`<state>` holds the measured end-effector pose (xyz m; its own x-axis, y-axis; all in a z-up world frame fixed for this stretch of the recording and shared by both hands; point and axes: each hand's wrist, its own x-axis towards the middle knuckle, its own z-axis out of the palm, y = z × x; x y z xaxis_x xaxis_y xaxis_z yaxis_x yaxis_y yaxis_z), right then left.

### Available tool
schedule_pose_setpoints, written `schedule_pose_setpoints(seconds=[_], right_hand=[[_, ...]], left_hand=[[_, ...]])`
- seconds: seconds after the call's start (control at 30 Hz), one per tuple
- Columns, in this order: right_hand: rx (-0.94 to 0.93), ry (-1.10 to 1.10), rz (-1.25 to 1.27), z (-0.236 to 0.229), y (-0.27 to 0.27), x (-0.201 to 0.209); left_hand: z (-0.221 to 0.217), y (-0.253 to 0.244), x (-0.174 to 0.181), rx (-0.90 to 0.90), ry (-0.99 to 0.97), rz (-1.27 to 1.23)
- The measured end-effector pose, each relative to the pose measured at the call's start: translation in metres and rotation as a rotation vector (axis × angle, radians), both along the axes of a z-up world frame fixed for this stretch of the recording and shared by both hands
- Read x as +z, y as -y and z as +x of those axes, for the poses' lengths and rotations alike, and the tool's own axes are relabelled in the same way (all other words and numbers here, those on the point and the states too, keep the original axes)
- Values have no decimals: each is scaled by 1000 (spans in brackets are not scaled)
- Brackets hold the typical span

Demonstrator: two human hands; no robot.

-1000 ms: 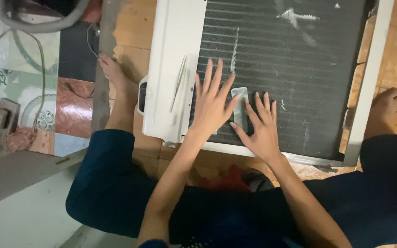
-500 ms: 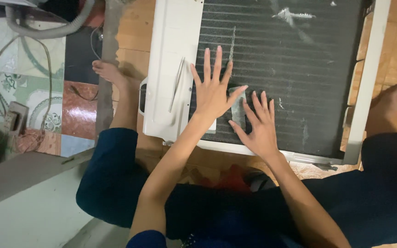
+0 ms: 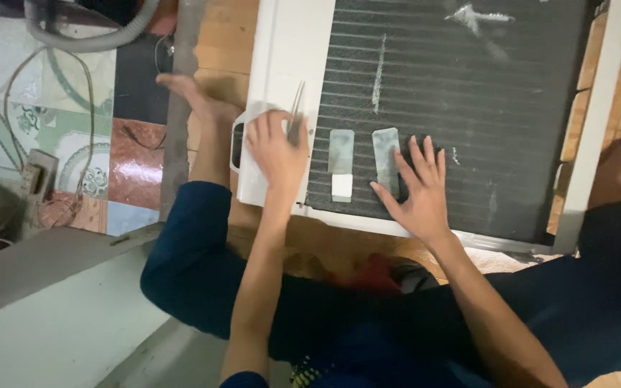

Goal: Applying small adhesive patches or labels to the metal fins of an appliance unit.

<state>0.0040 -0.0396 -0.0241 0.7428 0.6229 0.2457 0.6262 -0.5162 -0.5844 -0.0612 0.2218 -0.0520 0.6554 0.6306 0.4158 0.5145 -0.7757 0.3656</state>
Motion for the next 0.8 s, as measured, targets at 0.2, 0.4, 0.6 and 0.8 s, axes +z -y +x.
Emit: schedule_pose_setpoints(seconds=[0.2,0.4,0.6,0.8], right_hand=[[-9,12,0,0,2,-9],[38,131,98,0,1,6],[133,239,272,-27,22,-20],[-27,200,306,-9,49,8]], left_hand=[[-11,-30,-25,41,-112,18],[-3,37,81,-201,141,-575],[-37,147,81,-288,28,-901],[-49,166,107,-361,167,-998]])
